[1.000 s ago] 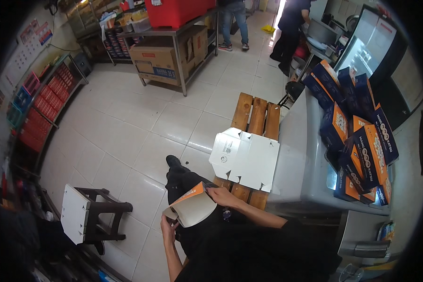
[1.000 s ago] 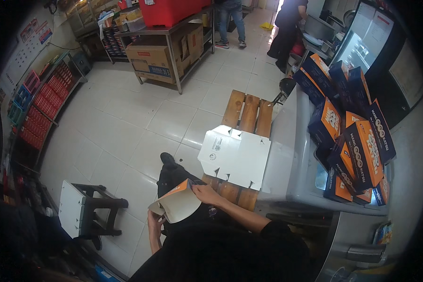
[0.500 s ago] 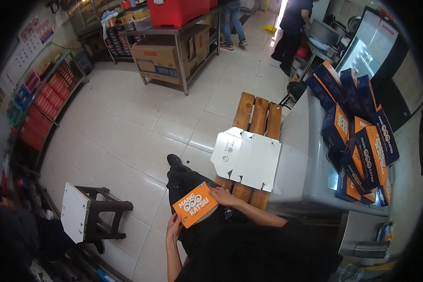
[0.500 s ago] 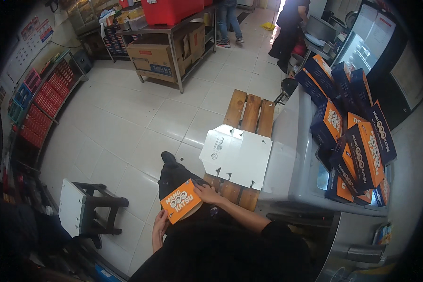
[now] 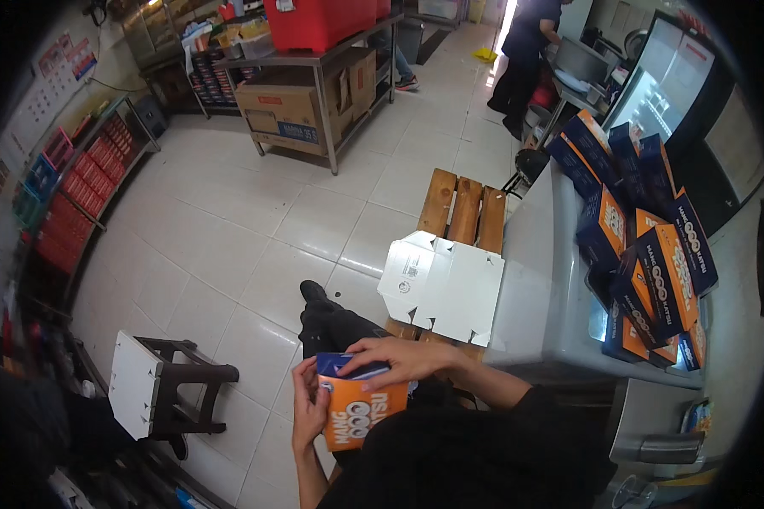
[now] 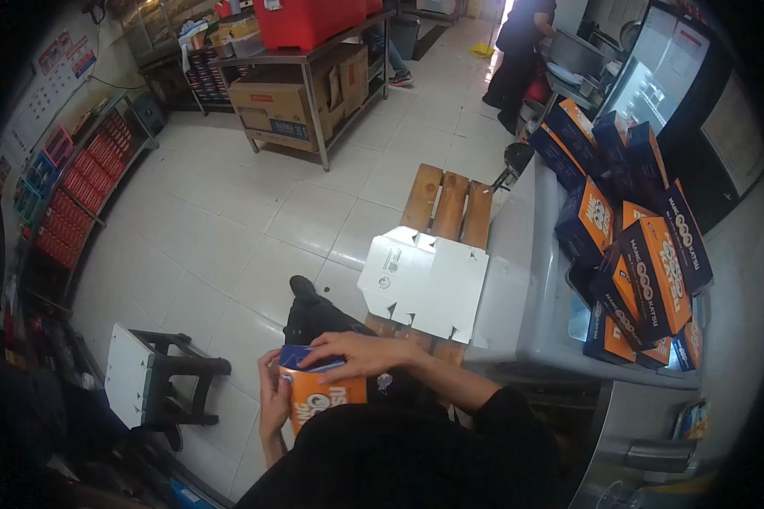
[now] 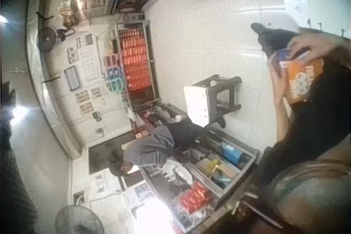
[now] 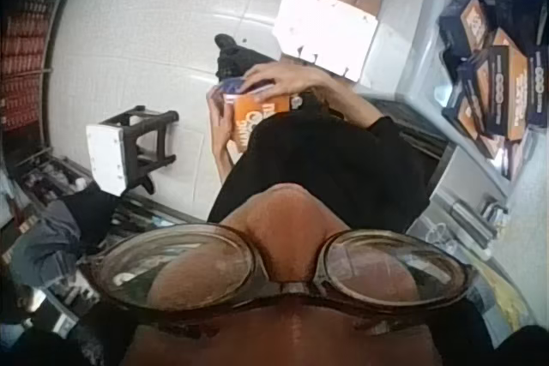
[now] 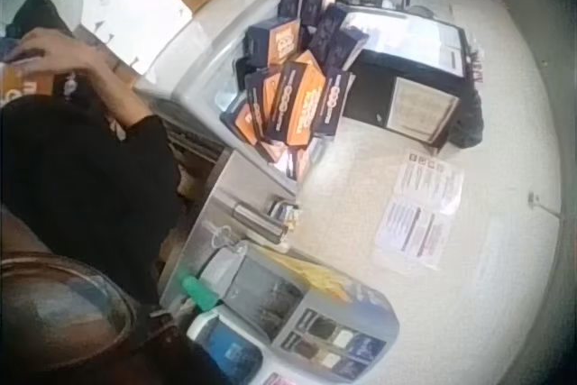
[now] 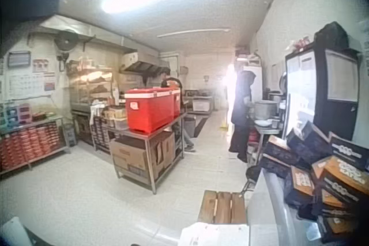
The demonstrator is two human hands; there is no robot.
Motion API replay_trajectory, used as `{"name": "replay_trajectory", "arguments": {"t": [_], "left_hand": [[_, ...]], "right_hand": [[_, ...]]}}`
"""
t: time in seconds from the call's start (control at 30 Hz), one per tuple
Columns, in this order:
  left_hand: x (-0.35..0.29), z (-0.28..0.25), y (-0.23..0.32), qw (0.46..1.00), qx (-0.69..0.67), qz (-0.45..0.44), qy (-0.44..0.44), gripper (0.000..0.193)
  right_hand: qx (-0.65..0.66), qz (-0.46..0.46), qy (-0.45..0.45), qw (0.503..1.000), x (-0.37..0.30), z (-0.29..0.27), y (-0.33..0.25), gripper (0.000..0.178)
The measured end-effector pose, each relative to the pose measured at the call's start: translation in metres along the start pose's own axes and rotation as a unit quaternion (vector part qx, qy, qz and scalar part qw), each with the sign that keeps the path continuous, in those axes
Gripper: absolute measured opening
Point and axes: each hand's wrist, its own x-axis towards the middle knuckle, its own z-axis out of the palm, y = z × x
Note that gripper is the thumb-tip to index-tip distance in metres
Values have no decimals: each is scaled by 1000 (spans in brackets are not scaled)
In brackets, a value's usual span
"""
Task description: The person assembles multiple cardboard food boxes by folding the flaps and interlocking the tabs by hand while seated in a commercial kitchen area.
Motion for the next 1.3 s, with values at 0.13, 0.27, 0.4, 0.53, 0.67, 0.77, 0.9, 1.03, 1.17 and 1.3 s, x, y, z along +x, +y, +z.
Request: {"name": "replay_trajectory", "arguments": {"t": [0.13,0.27,0.4,0.53,0.67,0.77,0.9,1.03,1.17,1.3], "left_hand": [[-4,10,10,998,21,26,55,35],[-7,0,-4,999,31,22,29,23],[-10,-8,-7,998,52,28,1,22],[-12,-7,-8,1000,9,19,1,26],[-18,-12,-3,995,27,-23,94,54],[-33,-30,-26,978,44,-114,167,68],[-42,-31,-90,941,-217,-173,195,54],[-32,-16,-67,959,-84,-179,202,47],[-69,2,-64,900,-186,-378,118,59],[-79,0,-54,933,251,-258,12,60]], "right_hand": [[24,30,-14,999,8,13,7,46],[-50,-54,3,997,14,18,9,42],[-60,-51,-4,997,31,23,7,38],[-16,32,-18,999,34,26,-9,39],[-89,-7,218,972,26,34,14,44],[-90,5,387,918,15,39,43,45],[102,99,399,906,14,66,68,47],[-227,117,353,900,1,52,45,47],[-113,95,15,989,-27,36,53,66],[-123,123,-222,959,-38,53,48,103]]}}
